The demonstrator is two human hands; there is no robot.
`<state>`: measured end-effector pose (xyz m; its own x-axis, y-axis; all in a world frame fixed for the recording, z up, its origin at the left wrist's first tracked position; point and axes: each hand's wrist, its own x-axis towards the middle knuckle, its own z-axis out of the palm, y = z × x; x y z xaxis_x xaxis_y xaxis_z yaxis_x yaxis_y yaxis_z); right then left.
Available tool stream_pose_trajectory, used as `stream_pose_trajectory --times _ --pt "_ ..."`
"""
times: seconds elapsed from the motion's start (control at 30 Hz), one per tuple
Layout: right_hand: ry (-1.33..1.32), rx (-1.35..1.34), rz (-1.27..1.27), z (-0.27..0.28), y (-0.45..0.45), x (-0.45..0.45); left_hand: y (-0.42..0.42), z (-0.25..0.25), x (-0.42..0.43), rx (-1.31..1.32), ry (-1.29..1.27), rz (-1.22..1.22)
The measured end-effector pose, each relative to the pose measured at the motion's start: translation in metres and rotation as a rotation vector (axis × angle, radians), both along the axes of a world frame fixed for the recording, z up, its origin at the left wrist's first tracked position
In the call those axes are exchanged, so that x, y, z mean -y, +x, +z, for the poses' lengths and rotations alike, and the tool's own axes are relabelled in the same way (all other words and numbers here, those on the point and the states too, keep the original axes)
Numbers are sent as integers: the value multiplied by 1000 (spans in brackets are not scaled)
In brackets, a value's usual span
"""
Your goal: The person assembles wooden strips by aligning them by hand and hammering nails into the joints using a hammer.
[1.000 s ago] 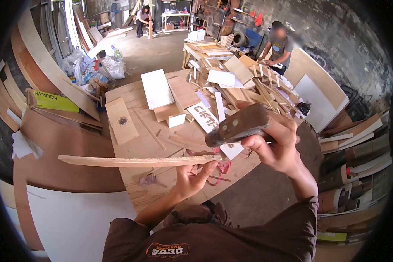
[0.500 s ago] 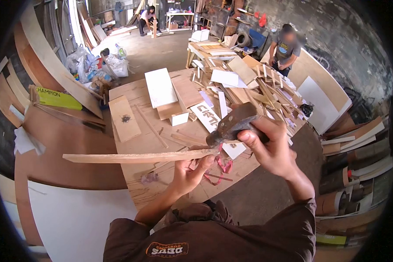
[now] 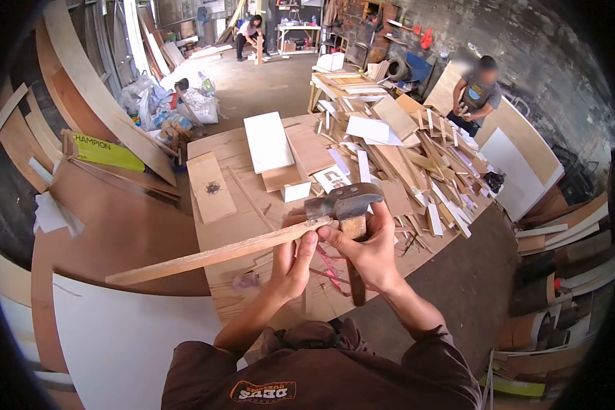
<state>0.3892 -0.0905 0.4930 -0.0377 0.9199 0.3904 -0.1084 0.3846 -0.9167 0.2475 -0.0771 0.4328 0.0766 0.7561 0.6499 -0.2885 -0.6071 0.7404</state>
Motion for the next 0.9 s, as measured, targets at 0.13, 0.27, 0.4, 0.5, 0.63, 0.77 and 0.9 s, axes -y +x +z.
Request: stream_pose_trajectory --times 0.13,0.27,0.4,0.5,0.63,0.77,0.9 --pt "-78 -138 -33 -13 -18 -4 -2 -5 -9 374 55 65" --pt "-126 -178 14 -14 -33 -7 -21 -20 -8 449 22 134" --pt "-139 -210 62 -16 -40 -9 -38 -10 -2 411 -1 148" --pt "-133 -269 88 -22 -44 -10 -47 -10 -2 368 -86 153" --pt "-210 -380 189 -26 -43 -11 -52 -7 -6 329 -42 131" --pt "-163 -340 95 -25 -45 -15 -51 -2 -3 278 -65 165" --pt "-202 -293 108 -25 -42 -13 -56 3 0 246 -61 149"
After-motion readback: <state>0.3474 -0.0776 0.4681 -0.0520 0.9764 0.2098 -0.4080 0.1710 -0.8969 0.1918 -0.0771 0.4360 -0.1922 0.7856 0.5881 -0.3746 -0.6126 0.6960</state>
